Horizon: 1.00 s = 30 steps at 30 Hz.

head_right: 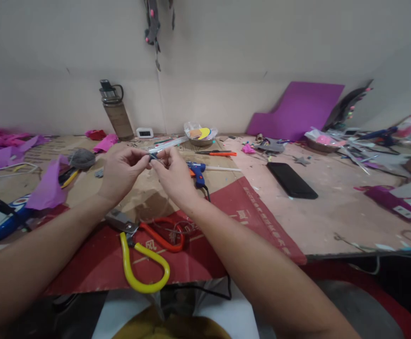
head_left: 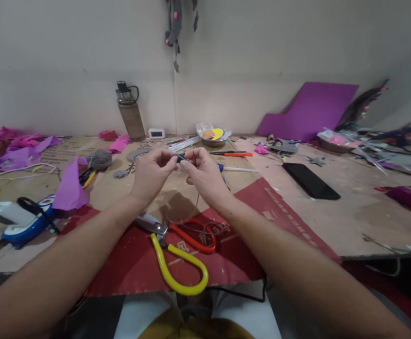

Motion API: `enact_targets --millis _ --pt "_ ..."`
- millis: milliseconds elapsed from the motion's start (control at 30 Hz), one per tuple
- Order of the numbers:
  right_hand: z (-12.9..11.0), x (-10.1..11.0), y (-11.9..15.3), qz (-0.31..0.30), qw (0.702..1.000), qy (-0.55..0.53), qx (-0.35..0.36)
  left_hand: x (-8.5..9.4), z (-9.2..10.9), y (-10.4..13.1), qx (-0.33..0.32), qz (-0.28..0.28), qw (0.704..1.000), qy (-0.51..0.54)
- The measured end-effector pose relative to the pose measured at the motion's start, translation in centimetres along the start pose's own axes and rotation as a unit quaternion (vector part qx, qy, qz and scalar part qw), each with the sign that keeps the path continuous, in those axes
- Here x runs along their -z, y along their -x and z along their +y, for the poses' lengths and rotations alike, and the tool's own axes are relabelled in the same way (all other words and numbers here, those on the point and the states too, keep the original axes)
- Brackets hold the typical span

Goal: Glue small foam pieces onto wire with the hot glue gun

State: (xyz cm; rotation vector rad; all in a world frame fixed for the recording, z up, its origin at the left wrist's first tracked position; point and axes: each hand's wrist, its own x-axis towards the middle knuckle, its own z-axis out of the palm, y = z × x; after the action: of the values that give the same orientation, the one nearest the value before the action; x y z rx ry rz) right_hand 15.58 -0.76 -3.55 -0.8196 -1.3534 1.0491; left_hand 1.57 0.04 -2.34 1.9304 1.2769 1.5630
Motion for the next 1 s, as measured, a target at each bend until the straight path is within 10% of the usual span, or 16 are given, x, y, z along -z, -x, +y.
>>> enact_targets --millis 367,1000 --pt "-0.45 0.79 -0.19 0.053 0.989 0.131 0.037 -0.53 0.05 0.0 0.105 -0.046 0.979 0.168" --pt "-0.7 1.05 -0.07 0.079 0.972 0.211 0.073 -0.56 0.17 0.26 0.099 -0.058 0.982 0.152"
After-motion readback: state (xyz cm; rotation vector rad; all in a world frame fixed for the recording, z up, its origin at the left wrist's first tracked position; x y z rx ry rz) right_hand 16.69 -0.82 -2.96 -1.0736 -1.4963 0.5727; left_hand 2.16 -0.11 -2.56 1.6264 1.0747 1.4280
